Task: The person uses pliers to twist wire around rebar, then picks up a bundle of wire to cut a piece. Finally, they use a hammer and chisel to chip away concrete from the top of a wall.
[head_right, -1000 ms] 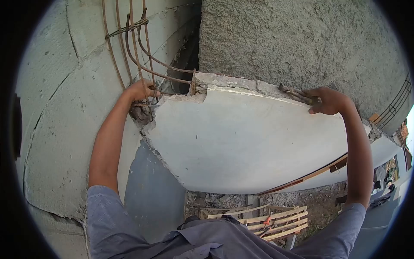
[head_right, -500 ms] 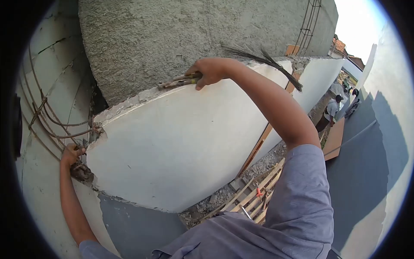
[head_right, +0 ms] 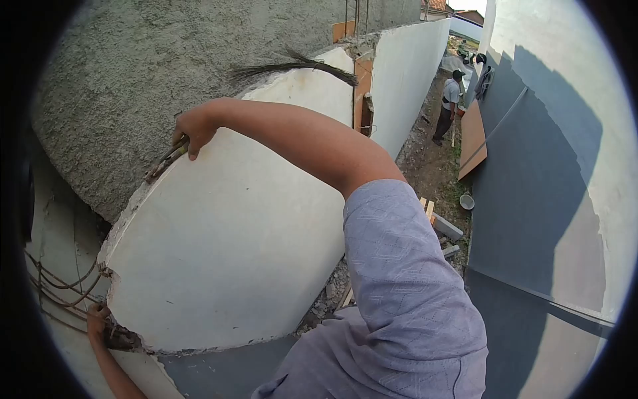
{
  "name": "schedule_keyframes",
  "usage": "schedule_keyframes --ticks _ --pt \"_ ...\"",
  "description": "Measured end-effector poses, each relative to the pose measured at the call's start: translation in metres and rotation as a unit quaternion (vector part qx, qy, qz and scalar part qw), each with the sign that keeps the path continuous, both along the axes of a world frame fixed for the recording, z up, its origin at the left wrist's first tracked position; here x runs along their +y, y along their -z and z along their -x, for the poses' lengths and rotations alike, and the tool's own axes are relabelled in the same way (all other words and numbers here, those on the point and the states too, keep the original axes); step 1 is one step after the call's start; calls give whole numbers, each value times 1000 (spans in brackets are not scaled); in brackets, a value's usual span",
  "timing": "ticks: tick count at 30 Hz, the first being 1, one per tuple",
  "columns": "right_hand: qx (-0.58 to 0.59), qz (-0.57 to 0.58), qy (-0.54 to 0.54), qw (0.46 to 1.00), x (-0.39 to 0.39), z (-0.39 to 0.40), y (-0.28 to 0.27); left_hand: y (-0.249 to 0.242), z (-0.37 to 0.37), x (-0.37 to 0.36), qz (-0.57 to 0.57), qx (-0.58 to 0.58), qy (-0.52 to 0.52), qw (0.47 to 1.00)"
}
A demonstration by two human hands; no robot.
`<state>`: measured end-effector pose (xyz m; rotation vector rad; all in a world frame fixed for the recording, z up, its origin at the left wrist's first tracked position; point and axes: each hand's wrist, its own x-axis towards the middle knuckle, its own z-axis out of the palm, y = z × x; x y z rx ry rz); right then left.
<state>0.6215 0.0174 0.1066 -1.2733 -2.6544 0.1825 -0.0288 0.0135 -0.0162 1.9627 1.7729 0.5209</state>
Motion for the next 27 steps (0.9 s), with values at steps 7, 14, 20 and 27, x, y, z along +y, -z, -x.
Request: schedule_keyframes --ticks 7,14,20,27 --pt "-2 -32 -2 999 -15 3 -12 7 -1 -3 -45 -2 -37 998" --pt "157 -67 27 985 -32 61 -72 -10 -22 -19 -3 42 -88 995" --pt "-29 -268 -63 961 38 179 -79 -7 -19 -20 -19 45 -69 996" --pt "-285 -239 -139 918 97 340 -49 -4 -15 -16 -6 27 -44 999"
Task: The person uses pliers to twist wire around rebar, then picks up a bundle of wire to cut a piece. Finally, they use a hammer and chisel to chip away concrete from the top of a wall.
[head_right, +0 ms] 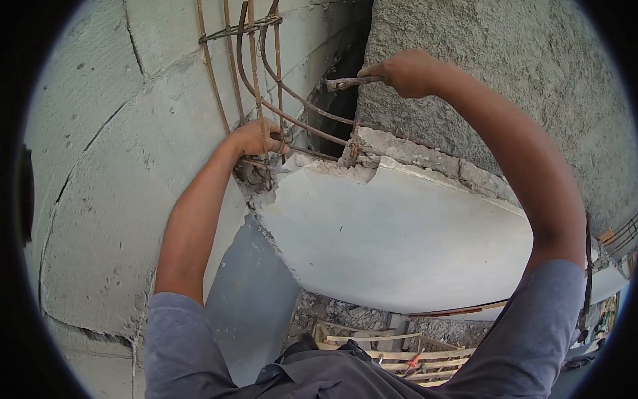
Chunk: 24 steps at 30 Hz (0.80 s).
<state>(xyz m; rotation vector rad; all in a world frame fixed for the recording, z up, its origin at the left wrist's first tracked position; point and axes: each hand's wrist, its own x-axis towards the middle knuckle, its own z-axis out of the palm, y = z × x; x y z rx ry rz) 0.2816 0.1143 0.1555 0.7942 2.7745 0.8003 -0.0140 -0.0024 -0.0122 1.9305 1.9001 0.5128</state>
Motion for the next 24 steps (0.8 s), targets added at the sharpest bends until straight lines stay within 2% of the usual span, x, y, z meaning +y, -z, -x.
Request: schedule_keyframes --ticks 2,3,6,8,15,21,24 --pt "-31 -38 -85 995 20 25 26 -3 -2 -3 12 -1 -6 1000" --pt "-57 -53 -79 994 21 38 35 -6 -4 -4 22 -3 -7 1000" --pt "-40 -71 -164 983 37 59 65 -1 1 3 31 2 -4 999" --pt "-34 -61 -183 981 42 66 76 1 2 5 25 4 -8 1000" --pt "15 -50 -218 975 46 76 98 -9 -8 -4 35 -23 -30 999" --pt "4 35 -165 986 37 77 91 -14 -11 -4 42 -22 -28 998" --pt "-1 63 -185 981 48 75 101 -7 -8 -4 23 -32 -22 999"
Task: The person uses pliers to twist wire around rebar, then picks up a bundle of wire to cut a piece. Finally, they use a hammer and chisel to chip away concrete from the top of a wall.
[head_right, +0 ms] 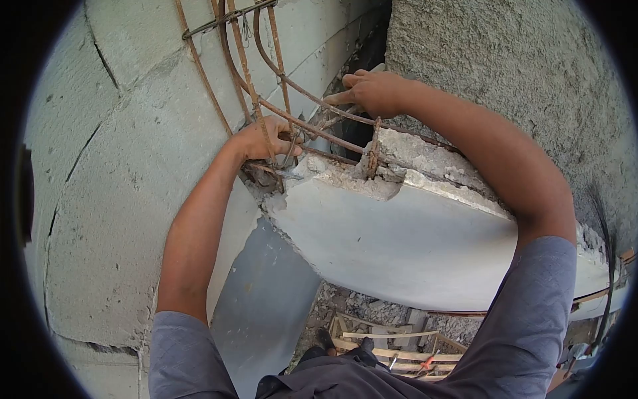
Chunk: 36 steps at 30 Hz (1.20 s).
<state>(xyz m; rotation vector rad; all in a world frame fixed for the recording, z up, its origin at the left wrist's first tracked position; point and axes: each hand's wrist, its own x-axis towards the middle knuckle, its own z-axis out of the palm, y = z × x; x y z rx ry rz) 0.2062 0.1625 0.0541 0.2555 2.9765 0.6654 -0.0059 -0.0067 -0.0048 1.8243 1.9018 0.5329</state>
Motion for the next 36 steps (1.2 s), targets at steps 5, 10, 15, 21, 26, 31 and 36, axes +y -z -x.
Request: schedule_keyframes --ticks 5,10,15,21,26,31,36 --pt "30 -16 -15 999 6 0 12 -1 0 0 3 -3 -1 1000" --pt "33 -60 -48 997 -2 1 11 -1 1 2 11 3 -7 1000" --pt "82 -64 -31 994 -6 3 13 -8 -5 -4 16 9 -20 1000" --pt "103 -94 -80 987 -3 3 14 -10 -8 -6 11 11 -28 999" --pt "127 -131 -112 977 0 2 14 -6 -6 0 8 40 -20 999" --pt "116 -139 -101 978 -7 1 12 -3 -4 -1 11 35 -43 998" --pt "60 -116 -80 988 -9 2 3 -6 -12 -2 2 -13 -40 999"
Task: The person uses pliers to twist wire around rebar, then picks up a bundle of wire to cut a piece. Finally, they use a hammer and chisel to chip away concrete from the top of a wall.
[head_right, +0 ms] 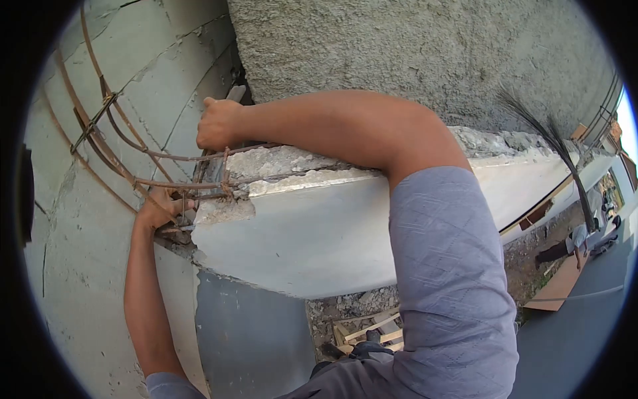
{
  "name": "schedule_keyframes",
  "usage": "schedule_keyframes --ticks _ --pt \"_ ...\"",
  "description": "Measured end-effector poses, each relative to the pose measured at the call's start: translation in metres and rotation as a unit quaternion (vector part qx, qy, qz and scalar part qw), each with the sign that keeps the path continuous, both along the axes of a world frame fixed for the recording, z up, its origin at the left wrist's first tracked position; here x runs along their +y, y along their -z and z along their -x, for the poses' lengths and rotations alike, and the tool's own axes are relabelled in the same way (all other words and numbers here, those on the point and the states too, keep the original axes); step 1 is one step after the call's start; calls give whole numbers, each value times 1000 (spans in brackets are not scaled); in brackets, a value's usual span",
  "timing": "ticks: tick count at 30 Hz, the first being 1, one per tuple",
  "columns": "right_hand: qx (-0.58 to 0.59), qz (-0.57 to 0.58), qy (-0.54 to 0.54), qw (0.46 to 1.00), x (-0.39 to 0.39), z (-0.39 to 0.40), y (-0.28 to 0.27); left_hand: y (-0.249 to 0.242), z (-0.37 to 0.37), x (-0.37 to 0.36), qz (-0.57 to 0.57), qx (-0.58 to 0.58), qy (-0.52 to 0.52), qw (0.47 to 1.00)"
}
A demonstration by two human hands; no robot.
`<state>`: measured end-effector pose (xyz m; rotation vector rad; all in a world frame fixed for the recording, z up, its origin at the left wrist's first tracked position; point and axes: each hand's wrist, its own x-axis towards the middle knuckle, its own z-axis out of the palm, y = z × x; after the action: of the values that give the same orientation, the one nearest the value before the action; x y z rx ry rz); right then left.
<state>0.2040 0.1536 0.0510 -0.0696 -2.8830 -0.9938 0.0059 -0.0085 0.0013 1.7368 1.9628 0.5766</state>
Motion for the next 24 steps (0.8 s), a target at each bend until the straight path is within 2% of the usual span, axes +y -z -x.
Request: schedule_keyframes --ticks 2,3,8,11,14,15,17,20,22,24 --pt "-33 21 13 999 -2 -2 -7 5 0 0 -35 -37 13 999" --pt "-34 81 36 996 -1 -1 -7 5 0 0 -30 -38 14 999" --pt "-143 155 56 976 13 12 -4 10 8 3 -16 -16 -7 1000" --pt "-56 107 -31 992 4 -9 -7 17 13 5 -26 -49 -1 998" --pt "-79 78 -52 992 -11 -22 -18 20 19 7 -32 -10 -18 999" --pt "-108 147 -51 982 -3 -14 -9 17 14 6 -26 -38 -17 999" --pt "-162 279 -51 945 30 18 21 18 12 5 -28 -21 -27 999" --pt "-190 299 -64 933 49 36 41 15 12 6 -25 -15 -22 999" --pt "-107 210 -40 971 16 -1 12 14 9 5 -25 -11 -8 1000" --pt "-34 85 -94 991 17 0 15 -1 -3 -1 -11 -7 5 1000"
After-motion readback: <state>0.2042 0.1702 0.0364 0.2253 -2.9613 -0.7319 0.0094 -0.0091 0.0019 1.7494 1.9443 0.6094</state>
